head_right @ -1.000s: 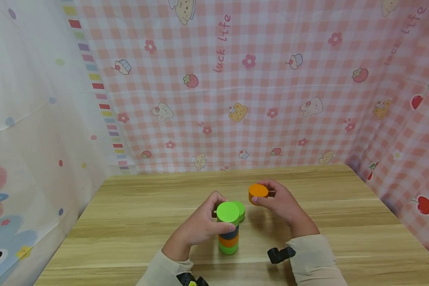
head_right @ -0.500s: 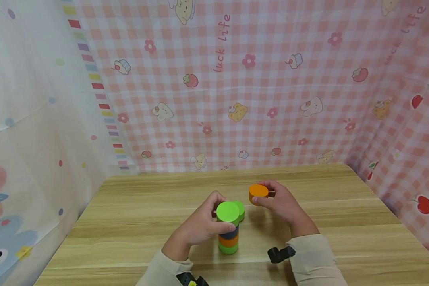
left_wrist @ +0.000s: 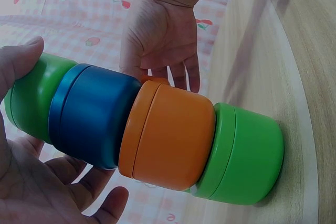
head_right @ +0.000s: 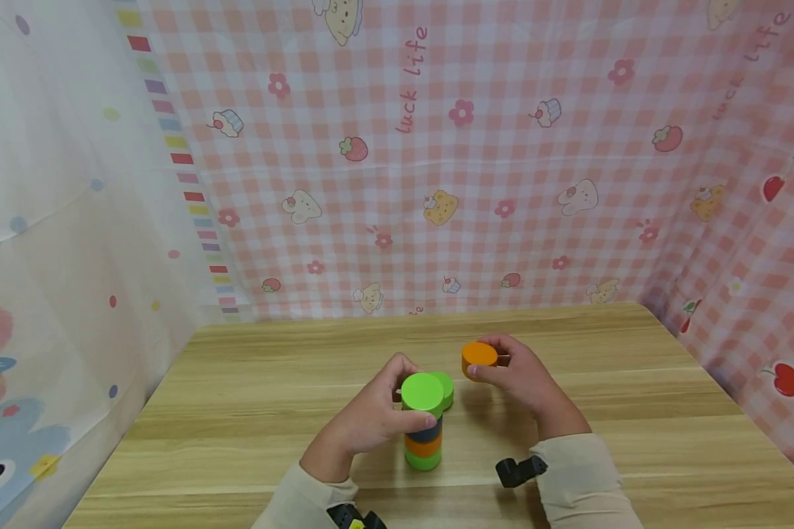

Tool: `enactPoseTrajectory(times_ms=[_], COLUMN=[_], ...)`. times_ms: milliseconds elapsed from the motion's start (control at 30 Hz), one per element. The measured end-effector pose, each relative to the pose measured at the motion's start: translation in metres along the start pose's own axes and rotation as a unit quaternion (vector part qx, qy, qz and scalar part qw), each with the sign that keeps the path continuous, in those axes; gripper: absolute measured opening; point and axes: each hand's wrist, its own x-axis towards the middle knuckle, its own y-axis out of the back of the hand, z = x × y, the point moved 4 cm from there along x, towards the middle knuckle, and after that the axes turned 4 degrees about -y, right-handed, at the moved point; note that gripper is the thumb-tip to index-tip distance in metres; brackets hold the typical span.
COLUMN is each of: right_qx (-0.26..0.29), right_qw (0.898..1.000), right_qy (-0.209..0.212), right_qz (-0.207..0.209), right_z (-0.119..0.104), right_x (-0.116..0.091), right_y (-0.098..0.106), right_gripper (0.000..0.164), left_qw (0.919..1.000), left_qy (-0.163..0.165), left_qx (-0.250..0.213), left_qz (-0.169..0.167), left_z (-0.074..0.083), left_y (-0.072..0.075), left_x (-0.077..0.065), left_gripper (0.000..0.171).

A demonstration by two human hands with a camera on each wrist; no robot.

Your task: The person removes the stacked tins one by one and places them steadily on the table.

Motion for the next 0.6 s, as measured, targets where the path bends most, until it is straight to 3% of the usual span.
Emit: enactPoseTrajectory(times_ms=[600], right_qx=[-0.002], right_qw=[1.0], right_qy=[-0.008], right_qz=[0.0], right_z=[0.0047], right_x=[0.0027], right_y=[0.0007], right_gripper=[0.057], left_qw=[1.0], left_qy=[0.006], left_qx=[-0.002], left_qz=[0.0], left_z=[-0.0001], left_y=[-0.0001], left_x=[0.0002], left_gripper=[0.044])
